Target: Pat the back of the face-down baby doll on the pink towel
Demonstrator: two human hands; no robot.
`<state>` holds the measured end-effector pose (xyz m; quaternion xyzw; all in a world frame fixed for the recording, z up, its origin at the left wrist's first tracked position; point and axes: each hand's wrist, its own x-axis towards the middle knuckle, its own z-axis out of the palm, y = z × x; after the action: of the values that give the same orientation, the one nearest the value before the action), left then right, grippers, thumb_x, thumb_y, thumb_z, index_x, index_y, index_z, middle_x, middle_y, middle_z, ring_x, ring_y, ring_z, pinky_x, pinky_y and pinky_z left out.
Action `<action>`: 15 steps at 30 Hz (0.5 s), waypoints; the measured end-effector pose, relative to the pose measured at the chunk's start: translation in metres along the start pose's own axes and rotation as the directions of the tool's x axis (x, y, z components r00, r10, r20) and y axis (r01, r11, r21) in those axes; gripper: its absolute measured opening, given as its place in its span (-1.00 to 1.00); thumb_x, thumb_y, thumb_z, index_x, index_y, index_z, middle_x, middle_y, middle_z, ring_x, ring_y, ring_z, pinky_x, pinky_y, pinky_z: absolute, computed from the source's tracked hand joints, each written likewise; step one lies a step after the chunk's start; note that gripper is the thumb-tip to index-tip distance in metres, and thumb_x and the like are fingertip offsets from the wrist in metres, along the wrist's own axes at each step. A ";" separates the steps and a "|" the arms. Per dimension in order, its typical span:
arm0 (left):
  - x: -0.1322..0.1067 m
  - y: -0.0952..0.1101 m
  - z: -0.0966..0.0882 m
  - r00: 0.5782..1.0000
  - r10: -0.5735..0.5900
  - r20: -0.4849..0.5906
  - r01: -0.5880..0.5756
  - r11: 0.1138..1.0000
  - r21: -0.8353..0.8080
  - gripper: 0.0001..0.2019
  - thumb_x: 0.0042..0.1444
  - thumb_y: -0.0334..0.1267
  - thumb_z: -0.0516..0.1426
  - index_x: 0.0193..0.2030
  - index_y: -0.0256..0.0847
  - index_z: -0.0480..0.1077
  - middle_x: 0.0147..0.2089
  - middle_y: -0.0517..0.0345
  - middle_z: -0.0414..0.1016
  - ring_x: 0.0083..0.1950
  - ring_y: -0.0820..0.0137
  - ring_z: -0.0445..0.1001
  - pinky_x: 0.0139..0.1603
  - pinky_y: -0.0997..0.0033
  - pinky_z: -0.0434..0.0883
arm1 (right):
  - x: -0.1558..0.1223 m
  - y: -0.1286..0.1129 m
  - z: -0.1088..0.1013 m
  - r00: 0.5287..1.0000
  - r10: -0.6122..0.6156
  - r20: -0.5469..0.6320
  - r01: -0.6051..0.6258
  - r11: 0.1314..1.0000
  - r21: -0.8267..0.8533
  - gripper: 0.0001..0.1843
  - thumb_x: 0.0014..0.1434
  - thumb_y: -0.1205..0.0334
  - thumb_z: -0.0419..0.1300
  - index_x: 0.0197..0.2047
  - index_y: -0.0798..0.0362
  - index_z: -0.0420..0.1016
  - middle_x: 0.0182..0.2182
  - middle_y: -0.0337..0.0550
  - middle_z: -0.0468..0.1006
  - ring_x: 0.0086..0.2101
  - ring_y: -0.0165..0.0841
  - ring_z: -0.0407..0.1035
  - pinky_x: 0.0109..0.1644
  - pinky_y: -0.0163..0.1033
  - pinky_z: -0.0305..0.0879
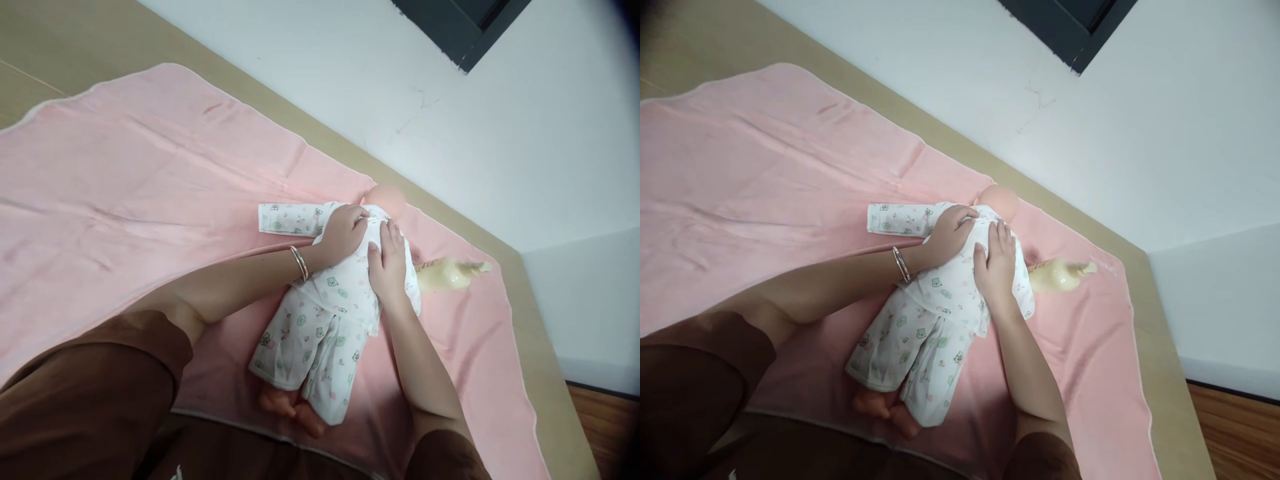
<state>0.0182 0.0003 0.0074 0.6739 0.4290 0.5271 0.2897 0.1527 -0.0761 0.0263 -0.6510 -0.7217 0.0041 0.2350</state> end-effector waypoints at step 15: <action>-0.006 0.008 -0.004 0.984 0.077 0.158 -0.137 0.900 0.414 -0.69 0.20 -0.27 0.07 0.04 -0.35 0.40 0.07 -0.15 0.49 0.16 0.10 0.40 0.30 0.08 0.29 | 0.016 0.019 -0.013 0.996 0.079 0.051 -0.081 0.996 0.037 -0.33 0.38 -0.12 -0.09 0.34 0.18 0.28 0.26 0.17 0.42 0.26 0.04 0.26 0.36 0.23 0.11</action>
<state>0.0164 -0.0091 0.0120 0.7780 0.4743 0.3889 0.1363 0.1743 -0.0619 0.0371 -0.6745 -0.7003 0.0437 0.2295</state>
